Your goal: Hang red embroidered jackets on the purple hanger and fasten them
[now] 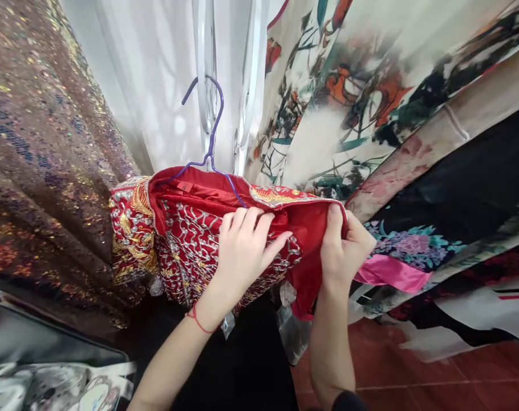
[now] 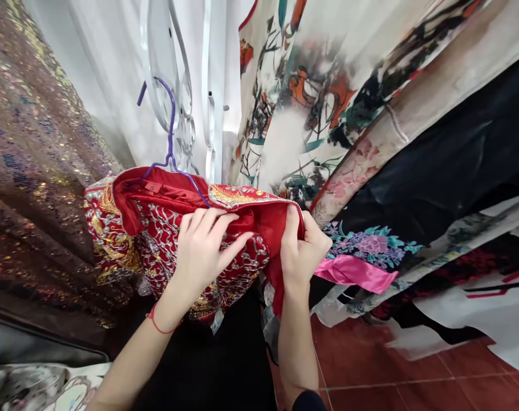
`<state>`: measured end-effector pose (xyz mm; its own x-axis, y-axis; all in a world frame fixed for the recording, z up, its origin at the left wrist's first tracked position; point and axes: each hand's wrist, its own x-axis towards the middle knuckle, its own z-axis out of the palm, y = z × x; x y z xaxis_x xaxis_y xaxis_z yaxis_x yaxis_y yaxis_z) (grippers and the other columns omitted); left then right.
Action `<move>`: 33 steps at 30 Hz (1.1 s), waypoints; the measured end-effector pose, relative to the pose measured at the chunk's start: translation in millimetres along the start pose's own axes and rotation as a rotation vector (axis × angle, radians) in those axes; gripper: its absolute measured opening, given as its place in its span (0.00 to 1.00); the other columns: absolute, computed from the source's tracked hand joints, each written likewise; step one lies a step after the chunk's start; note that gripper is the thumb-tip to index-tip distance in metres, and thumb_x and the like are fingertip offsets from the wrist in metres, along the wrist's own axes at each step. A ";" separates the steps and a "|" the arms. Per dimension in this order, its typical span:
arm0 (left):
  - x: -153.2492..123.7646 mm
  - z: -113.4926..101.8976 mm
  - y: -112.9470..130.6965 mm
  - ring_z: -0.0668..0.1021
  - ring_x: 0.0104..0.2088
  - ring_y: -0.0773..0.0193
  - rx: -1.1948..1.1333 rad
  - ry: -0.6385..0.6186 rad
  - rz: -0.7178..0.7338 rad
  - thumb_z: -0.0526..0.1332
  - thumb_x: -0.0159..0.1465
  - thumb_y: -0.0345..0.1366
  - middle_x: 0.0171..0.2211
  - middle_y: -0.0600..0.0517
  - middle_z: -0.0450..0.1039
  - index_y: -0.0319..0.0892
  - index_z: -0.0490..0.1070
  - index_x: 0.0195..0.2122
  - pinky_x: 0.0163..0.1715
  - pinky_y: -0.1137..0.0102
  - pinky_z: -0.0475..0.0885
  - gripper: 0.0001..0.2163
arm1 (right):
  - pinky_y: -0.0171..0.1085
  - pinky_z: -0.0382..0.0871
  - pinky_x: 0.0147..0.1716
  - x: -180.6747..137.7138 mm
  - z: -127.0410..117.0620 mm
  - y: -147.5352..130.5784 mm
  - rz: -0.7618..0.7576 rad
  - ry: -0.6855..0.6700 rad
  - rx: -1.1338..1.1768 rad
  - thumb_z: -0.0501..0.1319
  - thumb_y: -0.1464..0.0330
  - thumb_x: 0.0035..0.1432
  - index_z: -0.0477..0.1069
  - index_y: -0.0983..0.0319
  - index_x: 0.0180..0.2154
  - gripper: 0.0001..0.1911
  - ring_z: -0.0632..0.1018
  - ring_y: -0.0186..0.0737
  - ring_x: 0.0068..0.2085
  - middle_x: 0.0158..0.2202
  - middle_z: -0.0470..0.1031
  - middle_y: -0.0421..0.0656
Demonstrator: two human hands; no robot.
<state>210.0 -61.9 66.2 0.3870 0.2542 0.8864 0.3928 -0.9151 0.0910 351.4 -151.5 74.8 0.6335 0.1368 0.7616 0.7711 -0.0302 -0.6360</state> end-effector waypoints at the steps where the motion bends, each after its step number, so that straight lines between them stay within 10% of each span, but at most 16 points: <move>1: 8.8 -1.0 3.2 0.76 0.40 0.54 0.042 -0.086 -0.017 0.64 0.65 0.50 0.37 0.44 0.79 0.38 0.78 0.41 0.42 0.61 0.65 0.18 | 0.34 0.49 0.24 2.5 0.7 -1.3 0.001 -0.007 0.003 0.55 0.53 0.67 0.56 0.60 0.21 0.26 0.54 0.29 0.24 0.20 0.49 0.34; 8: 23.6 -9.8 27.5 0.75 0.28 0.61 0.019 -0.334 -0.192 0.61 0.69 0.35 0.26 0.51 0.77 0.41 0.74 0.30 0.37 0.64 0.62 0.10 | 0.34 0.48 0.24 11.5 0.8 -2.9 0.014 -0.060 0.061 0.56 0.55 0.67 0.53 0.60 0.21 0.26 0.53 0.28 0.24 0.21 0.48 0.33; 23: 11.1 66.8 -15.9 0.73 0.25 0.66 -0.225 0.527 0.017 0.57 0.71 0.33 0.23 0.53 0.70 0.40 0.73 0.31 0.30 0.69 0.65 0.11 | 0.34 0.50 0.23 -1.4 -22.0 6.4 -0.146 0.037 -0.097 0.56 0.57 0.68 0.56 0.60 0.21 0.24 0.55 0.28 0.21 0.18 0.51 0.33; 33: 8.8 88.0 -24.5 0.73 0.27 0.65 -0.163 0.489 0.061 0.53 0.72 0.34 0.24 0.52 0.69 0.41 0.68 0.31 0.30 0.68 0.67 0.12 | 0.36 0.47 0.22 -0.9 -52.9 -11.4 -0.243 0.101 -0.162 0.59 0.63 0.67 0.55 0.60 0.20 0.24 0.54 0.28 0.20 0.18 0.51 0.34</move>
<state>277.2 -9.7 31.8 -0.0458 0.0589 0.9972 0.2313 -0.9705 0.0679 345.4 -203.7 88.0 0.4262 0.0601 0.9026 0.8957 -0.1676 -0.4118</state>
